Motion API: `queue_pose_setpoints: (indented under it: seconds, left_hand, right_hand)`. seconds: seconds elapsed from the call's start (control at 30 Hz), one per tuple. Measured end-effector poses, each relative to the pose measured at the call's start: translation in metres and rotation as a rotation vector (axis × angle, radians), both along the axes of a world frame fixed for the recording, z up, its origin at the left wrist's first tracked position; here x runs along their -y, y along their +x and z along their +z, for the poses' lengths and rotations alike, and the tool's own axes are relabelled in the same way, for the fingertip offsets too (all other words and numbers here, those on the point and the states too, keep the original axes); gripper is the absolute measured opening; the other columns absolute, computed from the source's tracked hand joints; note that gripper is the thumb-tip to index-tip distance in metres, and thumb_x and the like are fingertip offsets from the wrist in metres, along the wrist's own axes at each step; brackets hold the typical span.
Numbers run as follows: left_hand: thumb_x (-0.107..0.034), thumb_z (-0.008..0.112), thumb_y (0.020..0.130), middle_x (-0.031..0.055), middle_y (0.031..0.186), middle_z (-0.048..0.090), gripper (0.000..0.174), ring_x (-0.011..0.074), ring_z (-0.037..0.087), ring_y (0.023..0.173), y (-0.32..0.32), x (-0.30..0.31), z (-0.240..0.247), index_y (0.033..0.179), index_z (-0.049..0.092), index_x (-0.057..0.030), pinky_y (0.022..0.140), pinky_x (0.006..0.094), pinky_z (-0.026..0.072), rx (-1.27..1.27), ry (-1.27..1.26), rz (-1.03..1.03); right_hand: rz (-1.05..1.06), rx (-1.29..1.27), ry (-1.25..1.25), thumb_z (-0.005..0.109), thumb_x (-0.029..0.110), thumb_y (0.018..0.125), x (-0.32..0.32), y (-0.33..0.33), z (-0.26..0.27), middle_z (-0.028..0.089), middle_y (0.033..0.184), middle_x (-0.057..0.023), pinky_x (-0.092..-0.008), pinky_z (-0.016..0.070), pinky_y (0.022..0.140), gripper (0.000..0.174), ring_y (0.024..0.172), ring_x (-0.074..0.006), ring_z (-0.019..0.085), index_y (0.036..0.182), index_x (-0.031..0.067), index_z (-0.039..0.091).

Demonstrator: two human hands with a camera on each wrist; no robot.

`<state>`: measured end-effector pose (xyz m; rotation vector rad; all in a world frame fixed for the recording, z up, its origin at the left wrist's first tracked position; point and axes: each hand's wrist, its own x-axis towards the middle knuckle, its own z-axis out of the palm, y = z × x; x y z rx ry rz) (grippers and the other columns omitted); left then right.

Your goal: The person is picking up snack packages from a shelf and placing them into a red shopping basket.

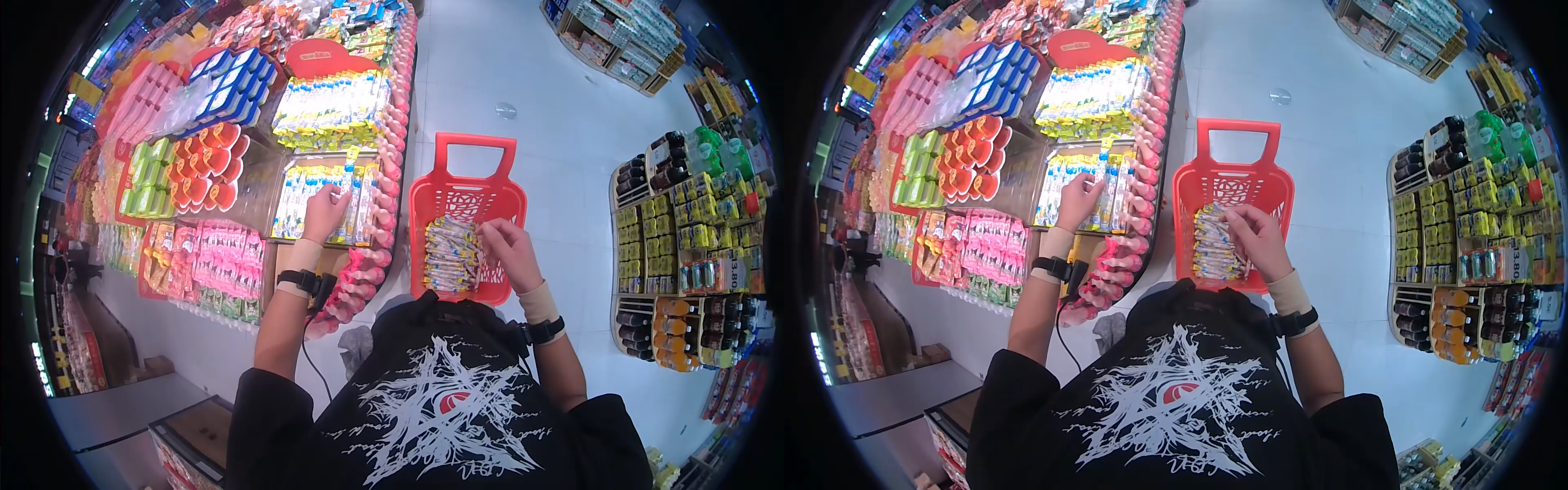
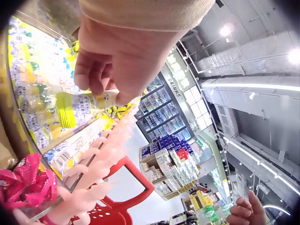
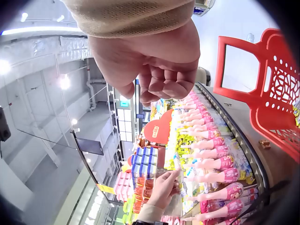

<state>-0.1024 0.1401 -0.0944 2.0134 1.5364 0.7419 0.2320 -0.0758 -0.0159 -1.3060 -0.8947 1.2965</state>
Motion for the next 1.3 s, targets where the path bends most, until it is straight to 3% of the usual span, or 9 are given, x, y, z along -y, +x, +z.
queue_pose_setpoints:
  seconds: [0.2, 0.57, 1.03, 1.13, 1.3]
  left_hand:
    - [-0.029, 0.076, 0.082, 0.0140, 0.069, 0.066, 0.033, 0.0277, 0.067, 0.064, 0.014, -0.015, -0.034, 0.090, 0.065, 0.0000, 0.062, 0.0388, 0.0526, -0.182, 0.066, -0.049]
    - [-0.018, 0.074, 0.077, 0.0157, 0.070, 0.068, 0.018, 0.0301, 0.068, 0.066, 0.012, -0.017, -0.052, 0.079, 0.069, -0.0002, 0.064, 0.0388, 0.0540, -0.145, 0.018, -0.117]
    - [-0.015, 0.074, 0.072, 0.0184, 0.069, 0.067, 0.016, 0.0316, 0.069, 0.066, 0.009, -0.018, -0.043, 0.074, 0.069, 0.0001, 0.067, 0.0397, 0.0546, -0.284, -0.045, -0.281]
    - [-0.018, 0.075, 0.074, 0.0174, 0.069, 0.067, 0.019, 0.0311, 0.068, 0.065, 0.005, -0.024, -0.040, 0.075, 0.069, 0.0003, 0.065, 0.0394, 0.0541, -0.255, -0.026, -0.286]
    - [-0.025, 0.073, 0.085, 0.0154, 0.067, 0.067, 0.025, 0.0284, 0.066, 0.060, 0.016, -0.006, -0.004, 0.083, 0.069, -0.0001, 0.058, 0.0391, 0.0507, -0.163, 0.063, -0.070]
  right_hand:
    - [-0.060, -0.011, -0.018, 0.054, 0.020, 0.102, 0.003, -0.012, 0.001, 0.053, 0.067, 0.0034, -0.0186, 0.0360, 0.049, 0.021, 0.052, -0.0021, 0.046, 0.100, 0.0013, 0.064]
    - [-0.059, 0.013, -0.028, 0.055, 0.022, 0.101, -0.001, -0.023, -0.005, 0.055, 0.068, 0.0025, -0.0192, 0.0387, 0.050, 0.023, 0.054, -0.0035, 0.048, 0.102, 0.0017, 0.065]
    - [-0.109, -0.032, -0.038, 0.055, 0.020, 0.102, -0.003, -0.020, -0.013, 0.053, 0.067, 0.0037, -0.0191, 0.0361, 0.048, 0.021, 0.052, -0.0023, 0.045, 0.100, 0.0011, 0.064]
    - [-0.129, -0.015, -0.053, 0.055, 0.020, 0.102, 0.001, -0.009, -0.012, 0.054, 0.068, 0.0035, -0.0190, 0.0371, 0.049, 0.021, 0.053, -0.0024, 0.047, 0.100, 0.0012, 0.065]
    - [-0.182, 0.011, -0.077, 0.055, 0.021, 0.102, 0.012, 0.021, -0.023, 0.055, 0.068, 0.0036, -0.0184, 0.0367, 0.048, 0.022, 0.053, -0.0022, 0.047, 0.099, 0.0022, 0.065]
